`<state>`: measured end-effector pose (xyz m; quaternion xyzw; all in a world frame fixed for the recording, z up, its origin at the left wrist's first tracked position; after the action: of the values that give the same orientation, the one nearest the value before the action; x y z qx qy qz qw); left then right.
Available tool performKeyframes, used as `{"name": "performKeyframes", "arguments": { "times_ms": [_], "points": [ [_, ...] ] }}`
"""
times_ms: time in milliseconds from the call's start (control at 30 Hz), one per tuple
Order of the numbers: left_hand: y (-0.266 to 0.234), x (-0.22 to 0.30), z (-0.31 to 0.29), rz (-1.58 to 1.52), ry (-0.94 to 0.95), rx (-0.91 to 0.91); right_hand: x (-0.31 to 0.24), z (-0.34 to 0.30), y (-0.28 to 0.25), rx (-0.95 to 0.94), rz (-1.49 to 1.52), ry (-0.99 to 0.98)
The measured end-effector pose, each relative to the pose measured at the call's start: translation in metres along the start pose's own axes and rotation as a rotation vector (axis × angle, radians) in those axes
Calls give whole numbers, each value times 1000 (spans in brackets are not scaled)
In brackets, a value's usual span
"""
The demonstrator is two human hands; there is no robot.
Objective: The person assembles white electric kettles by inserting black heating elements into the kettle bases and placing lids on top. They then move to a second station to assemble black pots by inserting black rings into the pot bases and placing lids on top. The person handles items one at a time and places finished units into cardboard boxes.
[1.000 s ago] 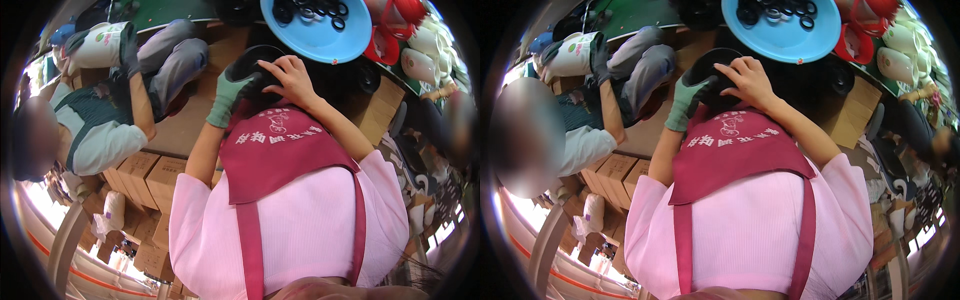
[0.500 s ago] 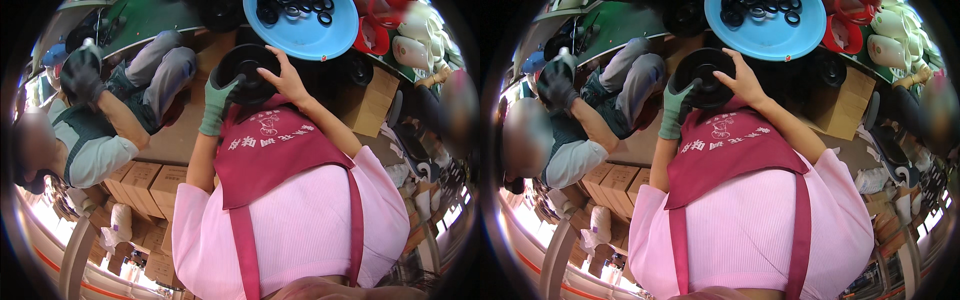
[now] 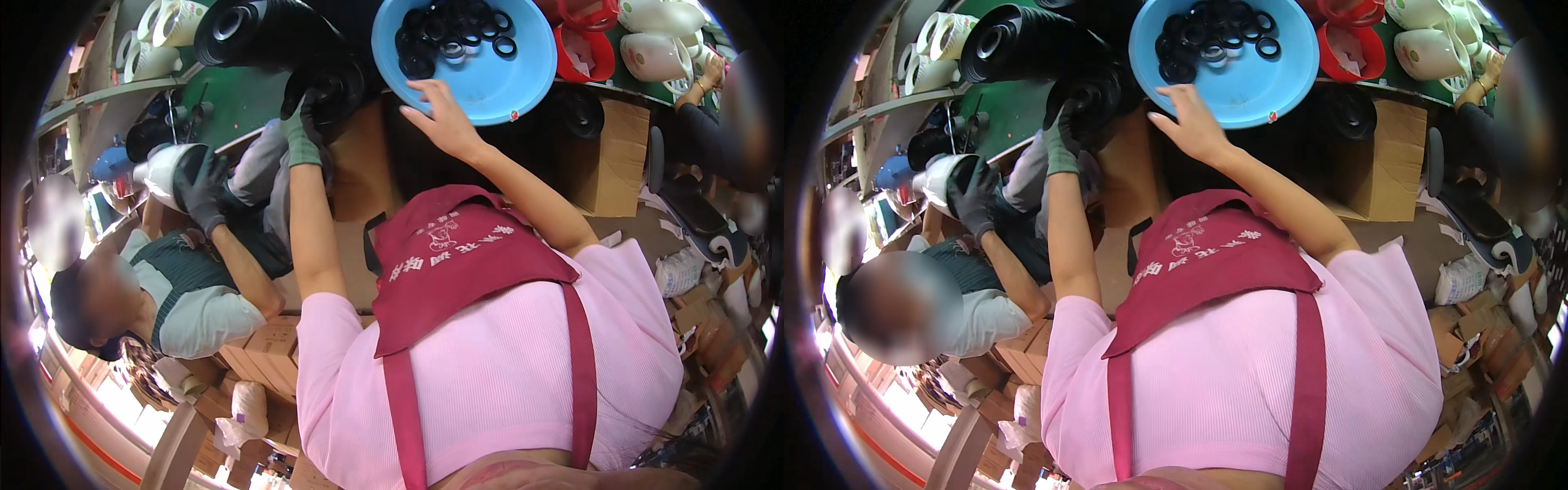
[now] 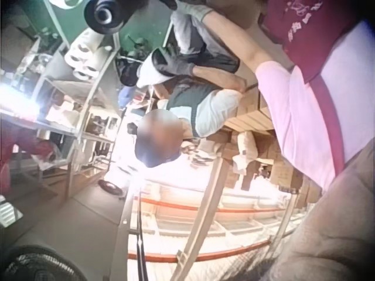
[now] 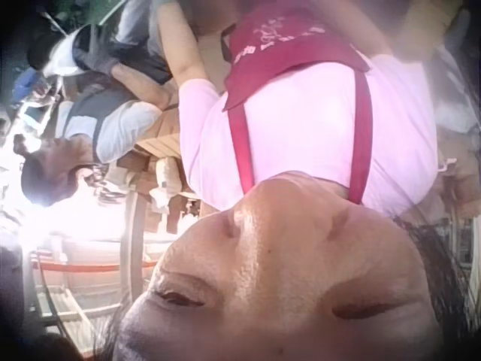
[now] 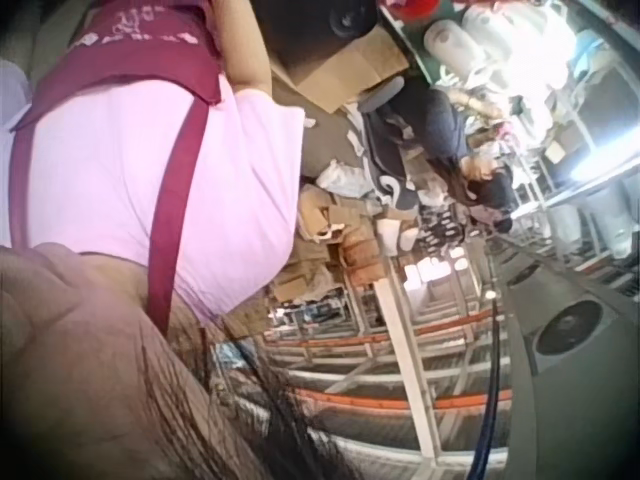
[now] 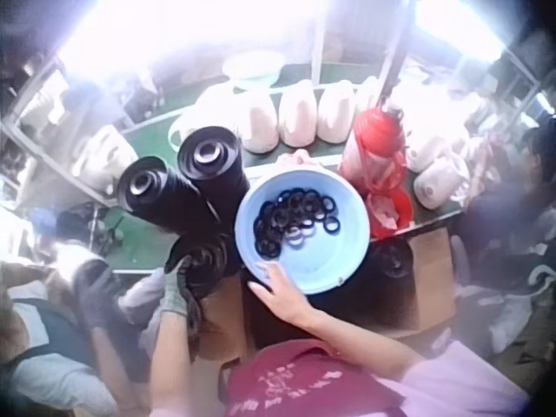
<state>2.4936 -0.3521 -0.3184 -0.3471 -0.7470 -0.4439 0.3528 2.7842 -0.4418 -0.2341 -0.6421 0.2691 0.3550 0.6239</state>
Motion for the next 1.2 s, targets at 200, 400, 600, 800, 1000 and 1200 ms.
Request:
{"name": "performKeyframes", "arguments": {
  "times_ms": [200,400,600,800,1000,1200],
  "points": [
    [2,-1,46,770,422,66,73,-56,-17,-35,-787,-132],
    [37,-1,22,1319,674,232,84,-66,-40,62,-765,-162],
    [21,-29,30,1646,801,-129,77,-57,-99,284,-457,-159],
    [65,-32,17,1829,875,-155,231,-102,-200,583,-826,475],
    [71,-25,20,2032,594,-148,326,-142,-148,-107,-1175,560],
    [78,20,-30,1416,864,159,298,-147,-167,310,-1198,351]
  ]
}}
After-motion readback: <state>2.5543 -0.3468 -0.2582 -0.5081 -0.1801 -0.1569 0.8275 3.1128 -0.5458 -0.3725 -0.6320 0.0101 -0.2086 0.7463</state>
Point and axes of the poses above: each hand's wrist, its own z-axis towards the middle knuckle, its own y-axis out of the palm, x = y × z, the point moved 5 cm from there along z, towards the middle knuckle, and after that the axes turned 14 degrees about -z, right-handed, at the moved point
